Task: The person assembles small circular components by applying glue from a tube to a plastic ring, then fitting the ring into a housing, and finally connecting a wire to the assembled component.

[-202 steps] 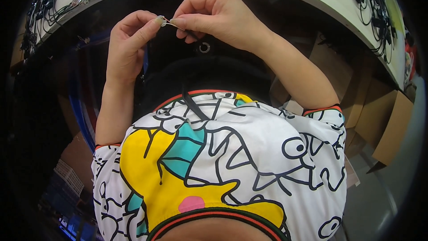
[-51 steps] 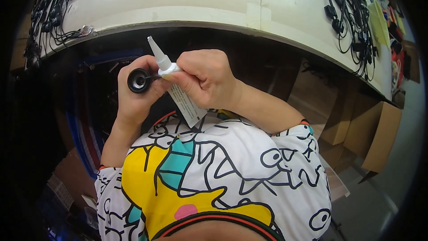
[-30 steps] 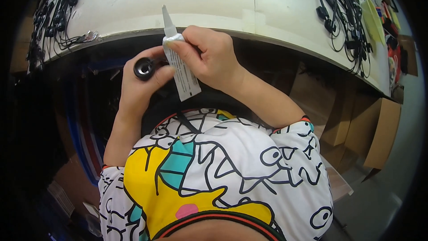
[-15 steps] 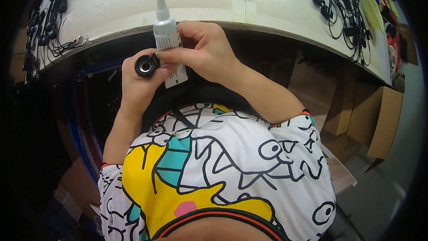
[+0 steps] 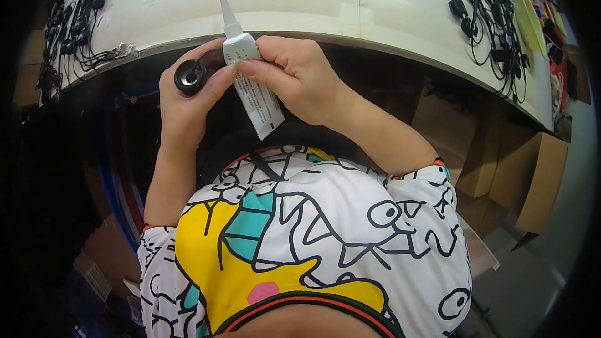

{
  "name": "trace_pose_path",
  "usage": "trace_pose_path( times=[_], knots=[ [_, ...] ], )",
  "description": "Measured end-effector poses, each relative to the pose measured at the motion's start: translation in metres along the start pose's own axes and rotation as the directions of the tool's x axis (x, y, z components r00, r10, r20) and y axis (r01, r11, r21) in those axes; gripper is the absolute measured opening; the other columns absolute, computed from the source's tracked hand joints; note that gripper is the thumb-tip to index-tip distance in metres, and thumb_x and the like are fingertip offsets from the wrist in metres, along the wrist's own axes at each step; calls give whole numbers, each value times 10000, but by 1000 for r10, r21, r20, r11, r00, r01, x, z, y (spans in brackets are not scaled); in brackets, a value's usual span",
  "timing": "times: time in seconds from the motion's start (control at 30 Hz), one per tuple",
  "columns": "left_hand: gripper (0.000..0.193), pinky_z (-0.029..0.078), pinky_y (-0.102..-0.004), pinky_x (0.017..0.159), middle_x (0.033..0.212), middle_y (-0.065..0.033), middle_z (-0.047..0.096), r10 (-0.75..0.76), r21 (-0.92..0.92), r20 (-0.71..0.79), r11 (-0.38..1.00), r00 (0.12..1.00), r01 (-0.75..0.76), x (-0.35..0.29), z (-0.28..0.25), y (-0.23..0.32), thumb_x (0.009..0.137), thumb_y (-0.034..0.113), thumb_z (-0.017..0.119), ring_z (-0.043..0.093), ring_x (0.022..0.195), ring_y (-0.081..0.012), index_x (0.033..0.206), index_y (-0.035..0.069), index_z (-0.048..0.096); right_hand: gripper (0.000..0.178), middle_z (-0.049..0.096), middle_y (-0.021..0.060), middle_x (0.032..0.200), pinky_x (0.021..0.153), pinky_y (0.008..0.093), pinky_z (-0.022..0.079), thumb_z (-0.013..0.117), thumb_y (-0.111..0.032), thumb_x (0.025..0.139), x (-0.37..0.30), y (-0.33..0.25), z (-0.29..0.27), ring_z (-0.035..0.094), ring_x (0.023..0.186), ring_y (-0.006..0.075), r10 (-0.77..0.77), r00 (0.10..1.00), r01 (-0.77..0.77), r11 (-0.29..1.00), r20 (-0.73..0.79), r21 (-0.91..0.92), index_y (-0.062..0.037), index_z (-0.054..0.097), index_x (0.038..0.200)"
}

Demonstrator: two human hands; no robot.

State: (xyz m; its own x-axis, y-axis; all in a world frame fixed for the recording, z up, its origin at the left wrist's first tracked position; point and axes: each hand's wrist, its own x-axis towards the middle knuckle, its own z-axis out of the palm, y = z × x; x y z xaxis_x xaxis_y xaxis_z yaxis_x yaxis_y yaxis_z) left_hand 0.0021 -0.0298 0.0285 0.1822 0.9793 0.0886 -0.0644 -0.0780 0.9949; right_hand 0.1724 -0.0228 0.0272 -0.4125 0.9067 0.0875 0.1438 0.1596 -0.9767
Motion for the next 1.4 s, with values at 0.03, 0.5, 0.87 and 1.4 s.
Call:
trace_pose_path(
  times=[0.03,0.5,0.87,1.4],
  knots=[
    [274,470,-212,692,837,-76,625,7,-14,-19,1000,1000,-7,-1,0,0,726,68,659,579,764,-98,975,-27,594,162,558,54,679,561,239,401,518,-152,845,0,-5,-1,500,616,94,-6,1000,6,1000,3,0,2,566,841],
    [267,467,-201,668,803,-79,633,137,2,-7,991,990,-137,-6,0,1,698,71,661,590,734,-97,939,-28,604,162,519,63,651,508,238,396,484,-137,877,0,-9,4,483,548,133,-205,978,207,971,26,-123,-11,573,828],
    [211,453,-189,619,747,-53,626,-11,108,44,994,999,6,-14,0,5,728,58,658,564,673,-71,922,-13,613,150,506,94,605,469,276,401,539,-176,838,-8,-2,7,508,502,236,-270,960,234,915,-70,-329,-29,561,815],
    [189,463,-210,605,734,-77,618,-19,69,50,998,999,16,-19,4,-15,712,50,655,583,652,-109,883,-18,613,138,512,80,585,437,281,358,562,-148,803,-8,20,8,475,465,218,-456,890,415,827,-21,-379,-40,595,723]
  ],
)
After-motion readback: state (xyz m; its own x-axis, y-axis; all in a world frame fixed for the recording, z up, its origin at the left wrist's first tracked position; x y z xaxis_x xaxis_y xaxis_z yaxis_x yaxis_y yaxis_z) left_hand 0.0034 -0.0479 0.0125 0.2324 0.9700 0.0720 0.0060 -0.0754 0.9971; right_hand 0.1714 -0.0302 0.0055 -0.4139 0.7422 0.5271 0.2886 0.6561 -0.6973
